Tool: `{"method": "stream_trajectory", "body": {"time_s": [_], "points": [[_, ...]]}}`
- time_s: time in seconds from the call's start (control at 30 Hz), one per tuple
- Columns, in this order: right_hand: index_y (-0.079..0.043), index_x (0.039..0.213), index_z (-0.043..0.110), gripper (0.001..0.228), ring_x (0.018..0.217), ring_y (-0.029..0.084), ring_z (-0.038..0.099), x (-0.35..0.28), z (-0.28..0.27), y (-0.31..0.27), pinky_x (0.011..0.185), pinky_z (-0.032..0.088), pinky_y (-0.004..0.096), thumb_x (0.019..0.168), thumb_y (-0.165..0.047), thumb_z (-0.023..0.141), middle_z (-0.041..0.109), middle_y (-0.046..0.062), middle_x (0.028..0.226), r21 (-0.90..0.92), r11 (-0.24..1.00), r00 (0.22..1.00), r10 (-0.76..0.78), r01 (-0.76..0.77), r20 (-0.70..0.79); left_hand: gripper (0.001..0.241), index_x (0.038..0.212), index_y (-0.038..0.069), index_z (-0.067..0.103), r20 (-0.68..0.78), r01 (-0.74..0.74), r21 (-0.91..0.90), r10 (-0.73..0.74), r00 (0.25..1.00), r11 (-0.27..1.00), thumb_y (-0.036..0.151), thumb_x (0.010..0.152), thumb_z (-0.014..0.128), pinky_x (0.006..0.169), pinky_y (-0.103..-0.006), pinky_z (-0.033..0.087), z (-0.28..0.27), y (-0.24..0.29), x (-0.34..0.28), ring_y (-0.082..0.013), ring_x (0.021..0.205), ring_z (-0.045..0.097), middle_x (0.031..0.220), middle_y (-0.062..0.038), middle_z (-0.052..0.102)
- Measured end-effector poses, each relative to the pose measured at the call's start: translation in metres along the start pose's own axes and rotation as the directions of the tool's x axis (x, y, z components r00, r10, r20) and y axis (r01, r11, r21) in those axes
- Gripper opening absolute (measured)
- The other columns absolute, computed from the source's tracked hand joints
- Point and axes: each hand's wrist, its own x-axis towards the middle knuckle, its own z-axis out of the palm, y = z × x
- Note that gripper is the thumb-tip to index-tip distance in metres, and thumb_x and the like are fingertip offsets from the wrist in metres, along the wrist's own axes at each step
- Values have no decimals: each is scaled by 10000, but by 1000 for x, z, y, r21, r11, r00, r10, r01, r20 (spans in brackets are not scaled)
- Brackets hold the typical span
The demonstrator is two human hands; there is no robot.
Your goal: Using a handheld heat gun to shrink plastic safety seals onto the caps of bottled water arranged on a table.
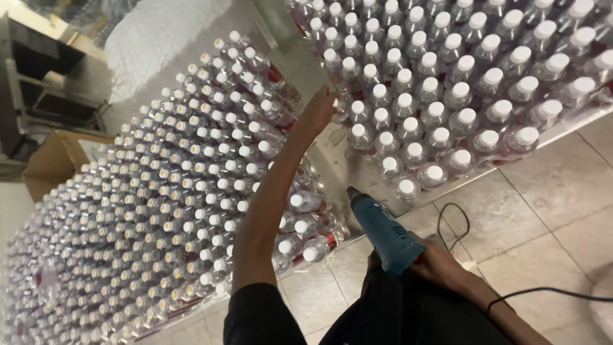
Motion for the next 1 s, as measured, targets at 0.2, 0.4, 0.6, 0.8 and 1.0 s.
{"method": "stream_trajectory", "body": {"time_s": [0.2, 0.4, 0.6, 0.8, 1.0], "points": [[-159, 1220, 758, 395, 1055, 294, 797, 13, 25, 67, 836, 646, 452, 847, -261, 837, 827, 68, 1170, 41, 975, 972, -215, 220, -94, 220, 1206, 7, 708, -56, 73, 118, -67, 996, 990, 83, 1010, 774, 734, -465, 543, 38, -39, -76, -386, 918, 674, 1234, -222, 600], [-147, 1192, 762, 348, 1023, 317, 794, 25, 11, 61, 816, 633, 480, 874, -281, 813, 825, 84, 1122, -21, 962, 962, -272, 271, -13, 389, 1455, -36, 642, -130, 82, -62, -90, 987, 995, 173, 1127, 626, 1050, -515, 553, 14, 15, -136, -486, 1162, 633, 1225, -269, 543], [-132, 1158, 768, 305, 984, 345, 790, 27, -2, 43, 793, 617, 514, 907, -306, 784, 824, 104, 1064, -91, 951, 955, -297, 297, 12, 377, 1517, 225, 642, -238, 70, -175, -111, 965, 982, 299, 1156, 560, 1197, -509, 471, 57, -40, -126, -425, 1345, 615, 1380, -130, 602], [-117, 1124, 773, 282, 945, 373, 786, 26, -2, 24, 770, 600, 548, 941, -330, 756, 822, 124, 1007, -154, 942, 952, -305, 297, -34, 291, 1378, 166, 719, -280, 9, -223, -73, 957, 975, 161, 1091, 671, 1171, -499, 478, 75, -55, -118, -405, 1284, 647, 1296, -166, 634], [-102, 1090, 778, 283, 906, 401, 781, 24, 0, 10, 747, 584, 582, 974, -355, 728, 820, 144, 949, -233, 929, 952, -304, 287, -42, 334, 1293, 151, 677, -120, 282, -90, -292, 949, 955, 422, 1107, 618, 972, -469, 588, 30, -8, -129, -338, 1162, 712, 1231, -139, 619]]}}
